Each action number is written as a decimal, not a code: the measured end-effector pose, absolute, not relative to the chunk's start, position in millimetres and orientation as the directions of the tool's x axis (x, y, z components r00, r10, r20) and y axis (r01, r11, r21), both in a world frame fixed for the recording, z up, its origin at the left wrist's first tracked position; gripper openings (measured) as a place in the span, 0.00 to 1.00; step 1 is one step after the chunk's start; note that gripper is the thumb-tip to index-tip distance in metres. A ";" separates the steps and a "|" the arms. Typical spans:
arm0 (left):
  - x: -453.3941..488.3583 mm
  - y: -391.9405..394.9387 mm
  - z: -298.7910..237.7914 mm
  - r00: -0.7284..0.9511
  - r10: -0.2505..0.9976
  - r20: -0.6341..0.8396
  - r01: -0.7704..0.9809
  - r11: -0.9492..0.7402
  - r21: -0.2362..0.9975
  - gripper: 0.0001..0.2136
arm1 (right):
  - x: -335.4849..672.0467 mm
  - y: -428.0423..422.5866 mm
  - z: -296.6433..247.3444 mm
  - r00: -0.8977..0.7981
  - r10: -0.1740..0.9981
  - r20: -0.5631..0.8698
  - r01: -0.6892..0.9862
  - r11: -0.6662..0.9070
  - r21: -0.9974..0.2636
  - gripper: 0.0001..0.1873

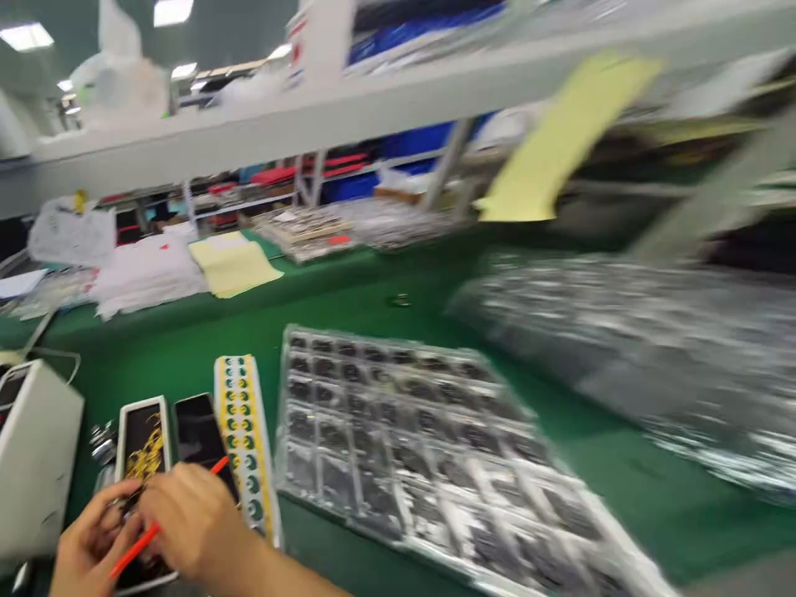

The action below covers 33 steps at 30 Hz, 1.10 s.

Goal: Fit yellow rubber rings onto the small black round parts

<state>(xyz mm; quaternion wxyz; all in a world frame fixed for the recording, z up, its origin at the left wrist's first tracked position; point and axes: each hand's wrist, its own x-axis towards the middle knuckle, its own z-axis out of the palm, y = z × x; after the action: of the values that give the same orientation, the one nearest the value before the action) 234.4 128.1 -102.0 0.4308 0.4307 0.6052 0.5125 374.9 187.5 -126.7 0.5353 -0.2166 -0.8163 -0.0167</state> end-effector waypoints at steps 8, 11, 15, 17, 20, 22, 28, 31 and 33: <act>243.3 128.4 -90.6 -0.106 0.990 -0.092 0.052 0.098 0.994 0.13 | 393.0 182.4 -116.6 -0.391 0.276 0.878 0.357 0.925 -0.132 0.07; 245.8 124.8 -92.0 -0.092 0.992 -0.089 0.033 0.092 0.995 0.12 | 397.4 179.9 -117.7 -0.430 0.248 0.868 0.370 0.926 -0.081 0.08; 245.8 122.2 -94.1 -0.072 0.997 -0.012 0.118 0.021 0.993 0.11 | 401.5 177.7 -113.4 -0.493 0.230 0.839 0.380 0.925 -0.030 0.08; 245.2 121.7 -93.7 -0.070 0.994 0.086 0.194 -0.071 0.978 0.11 | 401.3 177.0 -111.8 -0.496 0.245 0.833 0.388 0.921 -0.040 0.07; 244.7 121.3 -92.4 -0.056 0.974 0.220 0.282 -0.196 0.939 0.12 | 399.4 175.2 -111.0 -0.483 0.275 0.831 0.397 0.915 -0.072 0.06; 244.6 121.0 -92.0 -0.042 0.962 0.269 0.312 -0.243 0.919 0.12 | 397.9 173.4 -110.9 -0.471 0.297 0.831 0.411 0.907 -0.091 0.05; 245.5 120.0 -94.7 -0.041 0.988 0.151 0.248 -0.136 0.959 0.11 | 395.9 170.8 -110.9 -0.445 0.342 0.827 0.460 0.880 -0.117 0.03; 246.1 123.5 -94.0 -0.081 0.997 0.019 0.144 -0.007 0.990 0.09 | 396.1 171.6 -108.7 -0.458 0.378 0.805 0.461 0.875 -0.148 0.03; 245.8 128.9 -92.1 -0.097 0.990 -0.107 0.023 0.110 0.994 0.05 | 397.3 172.7 -105.3 -0.422 0.485 0.766 0.428 0.852 -0.303 0.03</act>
<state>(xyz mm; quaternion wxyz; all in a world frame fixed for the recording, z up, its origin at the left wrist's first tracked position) 245.8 128.9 -92.1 0.4950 0.4545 0.5567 0.4883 397.3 172.7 -105.3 0.4643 -0.2707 -0.8428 0.0309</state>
